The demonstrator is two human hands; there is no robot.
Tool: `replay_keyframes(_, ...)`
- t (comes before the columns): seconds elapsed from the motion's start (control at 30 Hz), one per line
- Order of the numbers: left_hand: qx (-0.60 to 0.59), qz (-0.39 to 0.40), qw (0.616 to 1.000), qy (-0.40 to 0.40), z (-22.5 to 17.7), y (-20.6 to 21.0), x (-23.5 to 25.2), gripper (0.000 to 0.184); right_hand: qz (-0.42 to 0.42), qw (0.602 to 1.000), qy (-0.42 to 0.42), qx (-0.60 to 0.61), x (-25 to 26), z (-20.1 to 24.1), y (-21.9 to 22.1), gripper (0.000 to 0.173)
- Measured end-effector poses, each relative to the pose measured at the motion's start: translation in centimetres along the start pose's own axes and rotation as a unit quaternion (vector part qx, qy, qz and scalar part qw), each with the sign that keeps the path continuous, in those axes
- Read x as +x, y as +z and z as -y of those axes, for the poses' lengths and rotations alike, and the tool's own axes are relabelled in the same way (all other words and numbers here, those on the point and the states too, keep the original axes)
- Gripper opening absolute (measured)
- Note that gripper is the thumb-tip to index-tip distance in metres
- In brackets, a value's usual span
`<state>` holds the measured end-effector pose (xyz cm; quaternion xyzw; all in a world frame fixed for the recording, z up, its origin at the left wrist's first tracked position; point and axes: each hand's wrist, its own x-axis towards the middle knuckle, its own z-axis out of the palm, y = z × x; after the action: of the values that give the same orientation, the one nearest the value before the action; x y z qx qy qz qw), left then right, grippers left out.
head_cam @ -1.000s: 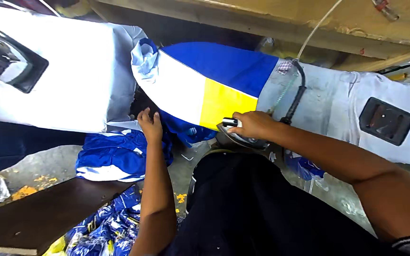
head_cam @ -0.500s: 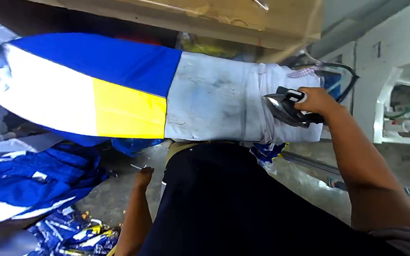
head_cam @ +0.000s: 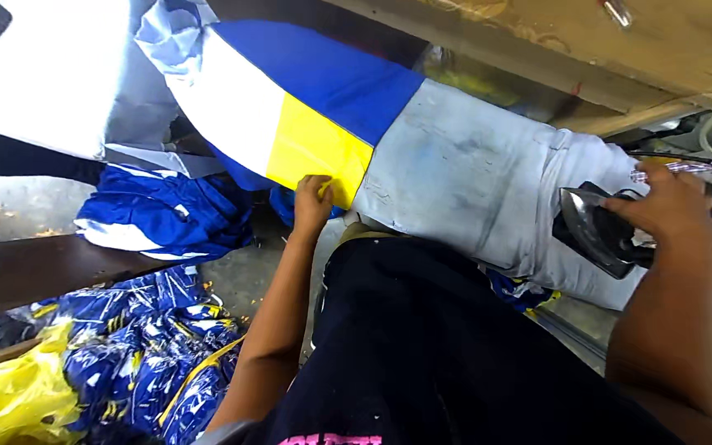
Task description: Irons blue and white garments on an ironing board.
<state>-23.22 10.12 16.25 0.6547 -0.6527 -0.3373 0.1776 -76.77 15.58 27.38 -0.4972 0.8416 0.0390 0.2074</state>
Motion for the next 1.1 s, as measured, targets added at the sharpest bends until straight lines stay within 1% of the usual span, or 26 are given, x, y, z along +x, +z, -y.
replay_keyframes(0.07, 0.038, 0.039, 0.995, 0.084, -1.5, 1.0, 3.5, 0.032, -0.028, 0.996, -0.064, 0.048, -0.9, 5.2, 0.7, 0.066)
replay_keyframes(0.13, 0.108, 0.097, 0.981, 0.132, -2.2, 2.3, 6.4, 0.038, 0.002, 0.990, -0.117, 0.073, -1.6, 10.5, 2.6, 0.060)
replay_keyframes(0.2, 0.178, 0.145, 0.962, 0.144, -2.8, 3.0, 8.3, 0.038, 0.051, 0.980, -0.178, 0.077, -2.2, 15.0, 5.3, 0.054)
replay_keyframes(0.27, 0.223, 0.172, 0.949, 0.143, -3.1, 2.4, 9.0, 0.028, 0.086, 0.966, -0.227, 0.091, -2.8, 18.6, 8.1, 0.049)
replay_keyframes(0.33, 0.217, 0.175, 0.949, 0.149, -3.0, 1.0, 8.2, 0.020, 0.124, 0.953, -0.243, 0.132, -3.1, 21.5, 10.3, 0.046)
replay_keyframes(0.4, 0.160, 0.151, 0.961, 0.168, -2.5, -0.8, 6.4, 0.017, 0.185, 0.934, -0.218, 0.215, -3.4, 24.1, 11.8, 0.042)
replay_keyframes(0.5, 0.107, 0.101, 0.967, 0.210, -0.7, -2.3, 3.7, 0.013, 0.261, 0.884, -0.120, 0.369, -3.4, 27.4, 14.4, 0.035)
replay_keyframes(0.6, 0.089, 0.059, 0.966, 0.237, 0.7, -2.4, 2.4, 0.014, 0.311, 0.821, -0.011, 0.479, -2.9, 30.7, 16.4, 0.040)
replay_keyframes(0.67, 0.080, 0.051, 0.966, 0.242, 1.0, -2.4, 2.0, 0.014, 0.330, 0.795, 0.023, 0.508, -2.6, 32.6, 17.0, 0.043)
replay_keyframes(0.77, 0.076, 0.044, 0.966, 0.245, 1.1, -2.3, 1.7, 0.015, 0.317, 0.792, 0.056, 0.518, -2.4, 34.8, 17.7, 0.038)
replay_keyframes(0.87, 0.065, 0.037, 0.966, 0.247, 1.4, -2.1, 1.6, 0.015, 0.298, 0.796, 0.078, 0.521, -2.1, 35.8, 18.4, 0.030)
replay_keyframes(0.97, 0.025, 0.050, 0.974, 0.221, 0.6, -2.8, 2.3, 0.016, 0.279, 0.786, 0.072, 0.547, -1.9, 36.0, 19.1, 0.021)
replay_keyframes(1.1, -0.044, 0.076, 0.983, 0.159, -2.0, -4.0, 5.5, 0.018, 0.276, 0.766, 0.033, 0.579, -1.5, 35.6, 19.0, 0.014)
